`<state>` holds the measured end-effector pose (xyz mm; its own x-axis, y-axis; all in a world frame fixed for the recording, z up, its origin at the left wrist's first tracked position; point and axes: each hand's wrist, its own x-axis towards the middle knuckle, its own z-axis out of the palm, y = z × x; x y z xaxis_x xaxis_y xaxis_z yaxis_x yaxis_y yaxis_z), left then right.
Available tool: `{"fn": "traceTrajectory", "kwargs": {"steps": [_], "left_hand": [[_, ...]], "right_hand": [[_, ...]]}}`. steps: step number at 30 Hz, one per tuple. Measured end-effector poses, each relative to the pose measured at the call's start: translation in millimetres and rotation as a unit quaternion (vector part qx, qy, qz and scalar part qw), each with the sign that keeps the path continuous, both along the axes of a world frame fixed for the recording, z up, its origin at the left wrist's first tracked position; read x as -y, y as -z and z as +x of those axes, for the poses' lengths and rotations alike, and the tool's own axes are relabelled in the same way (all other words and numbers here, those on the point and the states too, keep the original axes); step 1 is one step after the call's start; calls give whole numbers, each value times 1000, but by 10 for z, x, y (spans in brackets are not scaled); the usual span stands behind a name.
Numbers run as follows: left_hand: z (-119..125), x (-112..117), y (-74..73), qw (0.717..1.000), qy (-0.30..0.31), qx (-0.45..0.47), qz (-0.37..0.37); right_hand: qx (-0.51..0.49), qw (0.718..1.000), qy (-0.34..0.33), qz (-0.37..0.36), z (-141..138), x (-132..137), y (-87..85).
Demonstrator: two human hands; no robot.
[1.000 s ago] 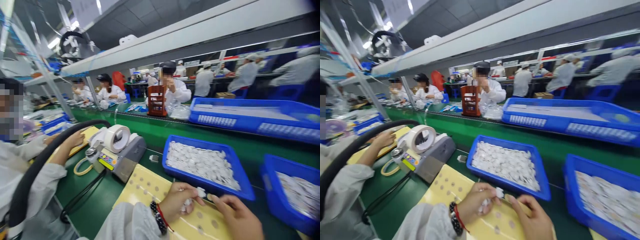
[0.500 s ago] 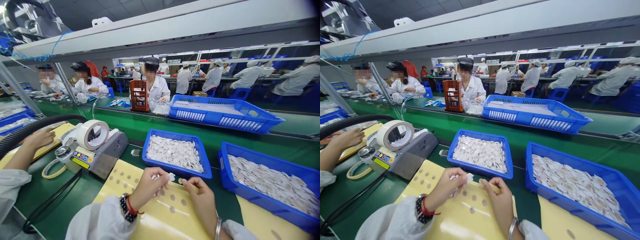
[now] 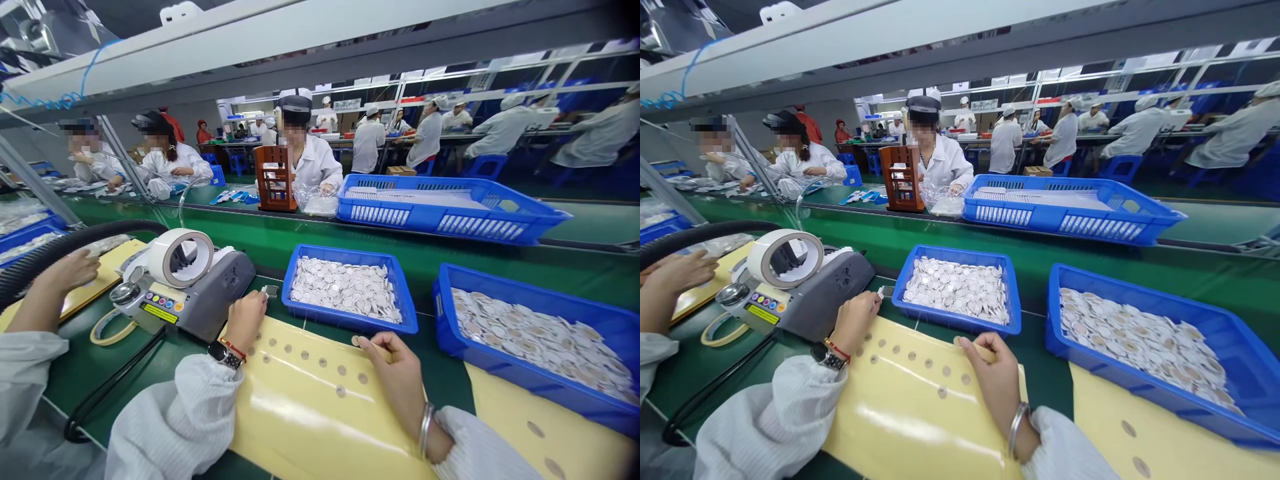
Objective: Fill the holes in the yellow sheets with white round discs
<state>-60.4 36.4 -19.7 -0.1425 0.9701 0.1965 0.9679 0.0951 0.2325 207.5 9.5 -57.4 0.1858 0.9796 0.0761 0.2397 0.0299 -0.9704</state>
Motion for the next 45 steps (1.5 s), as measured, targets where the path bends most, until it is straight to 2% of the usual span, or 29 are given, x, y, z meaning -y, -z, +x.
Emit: {"fn": "traceTrajectory", "kwargs": {"steps": [5, 10, 15, 18, 20, 21, 22, 23, 24, 25, 26, 27, 28, 30, 33, 37, 39, 42, 43, 45], "left_hand": [[-13, -26, -46, 999, -16, -37, -28], [5, -139, -99, 1000, -27, -4, -7], [25, -224, -125, 993, -41, 108, 37], [134, -128, -195, 978, -40, 200, 42], [277, 12, -262, 956, -29, 293, 5], [363, 94, -292, 933, -17, 358, -34], [455, 177, -314, 849, -2, 516, -115], [546, 252, -325, 740, 4, 642, -201], [633, 314, -323, 634, 7, 724, -272], [712, 359, -307, 544, 6, 774, -323], [781, 385, -278, 483, 3, 801, -355], [837, 392, -239, 449, 0, 811, -375], [883, 385, -195, 434, -3, 814, -385], [946, 343, -108, 436, -5, 809, -394], [992, 285, -24, 471, 14, 801, -370], [1007, 275, -22, 516, 31, 790, -328], [1005, 278, -39, 513, 11, 795, -324], [994, 278, -53, 489, -11, 806, -333], [989, 279, -53, 488, -4, 805, -336], [981, 290, -45, 507, 27, 793, -337]], "right_hand": [[-15, 1000, -5, -2, -22, 4, -52], [-29, 999, -8, -13, -30, 9, -72], [-43, 999, -9, -21, -35, 19, -86], [-31, 999, -7, -19, -29, 22, -79], [-27, 999, -10, -18, -24, 26, -74], [-27, 999, -12, -18, -22, 28, -74], [-28, 999, -12, -18, -21, 30, -77], [-27, 999, -11, -17, -21, 31, -81], [-24, 1000, -8, -12, -21, 32, -87], [-21, 1000, -5, -7, -23, 32, -93], [-17, 1000, -2, -1, -25, 31, -97], [-15, 1000, 0, 6, -27, 30, -99], [-14, 1000, 0, 13, -28, 27, -96], [-19, 1000, 0, 23, -27, 19, -81], [-42, 999, -3, 22, -22, 4, -49], [-57, 998, -8, 3, -24, -6, -42], [-54, 998, -10, -3, -30, -7, -56], [-48, 999, -6, -6, -38, -4, -88], [-43, 999, -5, -8, -41, -1, -99], [-38, 999, -9, -10, -46, 6, -120]]}}
